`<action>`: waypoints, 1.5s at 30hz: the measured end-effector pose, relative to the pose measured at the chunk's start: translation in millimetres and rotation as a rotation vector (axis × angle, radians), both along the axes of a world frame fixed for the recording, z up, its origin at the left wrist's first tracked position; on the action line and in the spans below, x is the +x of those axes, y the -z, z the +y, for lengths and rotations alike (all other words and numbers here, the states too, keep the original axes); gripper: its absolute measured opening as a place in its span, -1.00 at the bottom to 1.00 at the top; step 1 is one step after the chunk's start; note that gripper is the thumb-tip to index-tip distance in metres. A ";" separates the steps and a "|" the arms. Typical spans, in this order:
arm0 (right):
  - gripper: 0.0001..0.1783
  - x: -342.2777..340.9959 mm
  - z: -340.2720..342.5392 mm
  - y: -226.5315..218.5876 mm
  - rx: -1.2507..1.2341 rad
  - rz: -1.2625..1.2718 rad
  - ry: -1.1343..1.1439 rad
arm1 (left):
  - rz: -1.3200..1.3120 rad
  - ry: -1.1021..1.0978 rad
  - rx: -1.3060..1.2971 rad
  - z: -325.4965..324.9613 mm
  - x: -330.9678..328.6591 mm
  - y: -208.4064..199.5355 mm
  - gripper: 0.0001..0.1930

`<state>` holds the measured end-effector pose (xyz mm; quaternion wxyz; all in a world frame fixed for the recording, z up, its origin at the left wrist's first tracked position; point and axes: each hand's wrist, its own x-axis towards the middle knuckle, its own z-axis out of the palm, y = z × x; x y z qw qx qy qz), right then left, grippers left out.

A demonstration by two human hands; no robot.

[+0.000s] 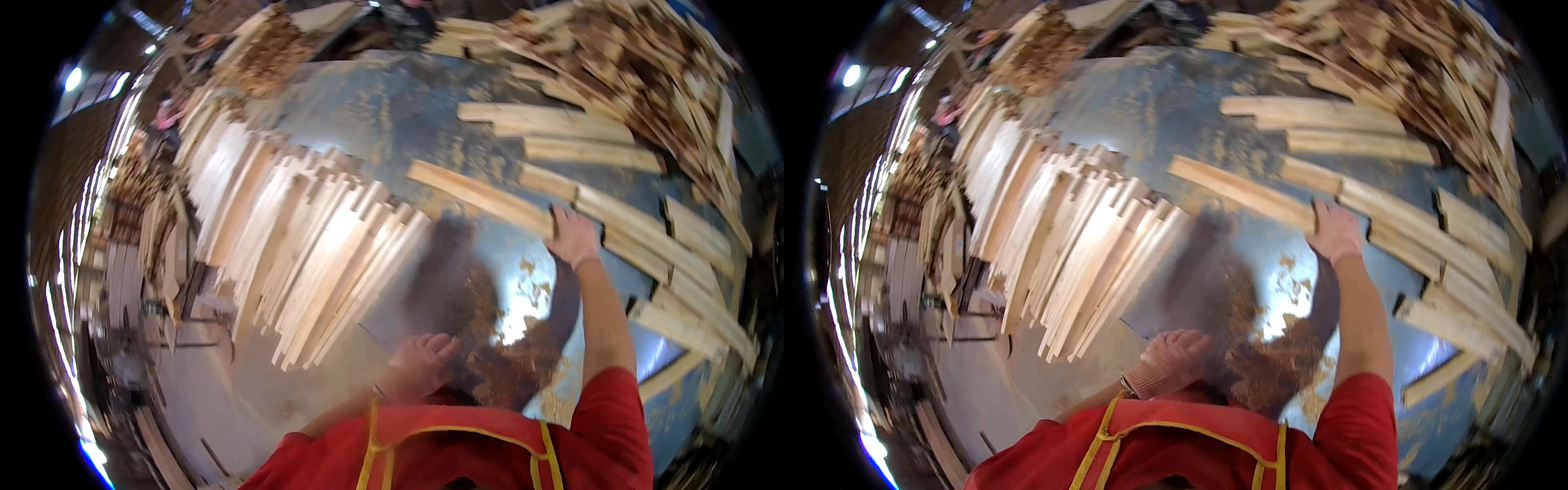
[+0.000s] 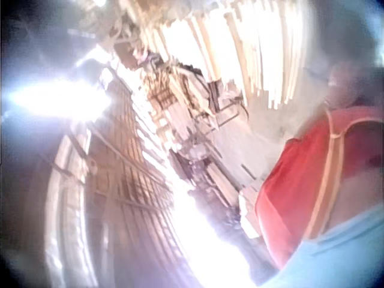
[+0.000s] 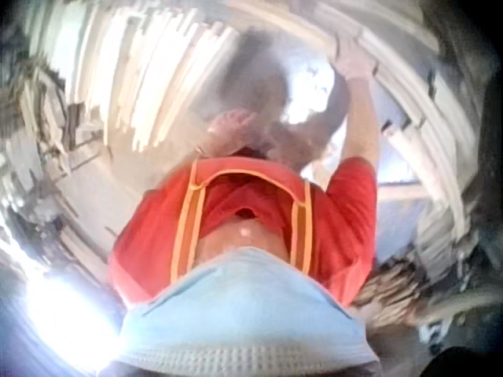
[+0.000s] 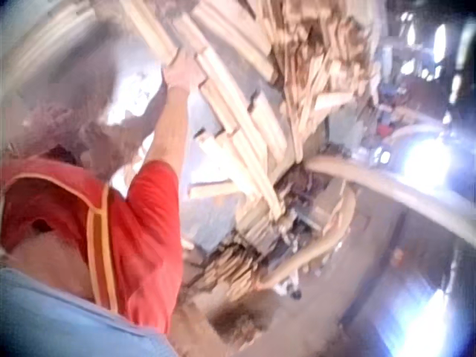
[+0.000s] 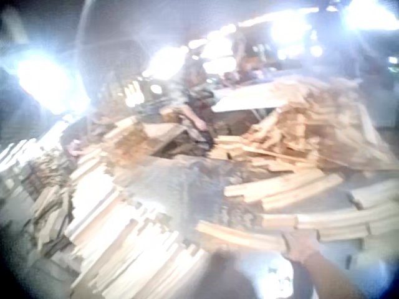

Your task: The person sorts through a large pile of wooden planks on a metal table, picking up pieces and arranging them into a neat stack. The task involves repetitive handling of the wood pieces to organize them.

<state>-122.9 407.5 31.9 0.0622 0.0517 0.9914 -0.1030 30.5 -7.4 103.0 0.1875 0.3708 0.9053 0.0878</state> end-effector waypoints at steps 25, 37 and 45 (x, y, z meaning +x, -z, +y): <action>-0.22 248.0 -136.7 -44.0 -0.964 -0.139 0.584 | 0.722 -0.087 -0.122 -178.4 -82.0 91.1 -0.26; -0.45 255.6 128.6 -11.4 0.388 -0.008 0.358 | 0.444 -0.041 -0.079 2.1 -71.8 48.3 -0.10; -0.39 195.4 85.6 -57.1 -0.068 0.239 -0.114 | 0.086 0.171 -0.044 192.7 -0.8 27.5 -0.03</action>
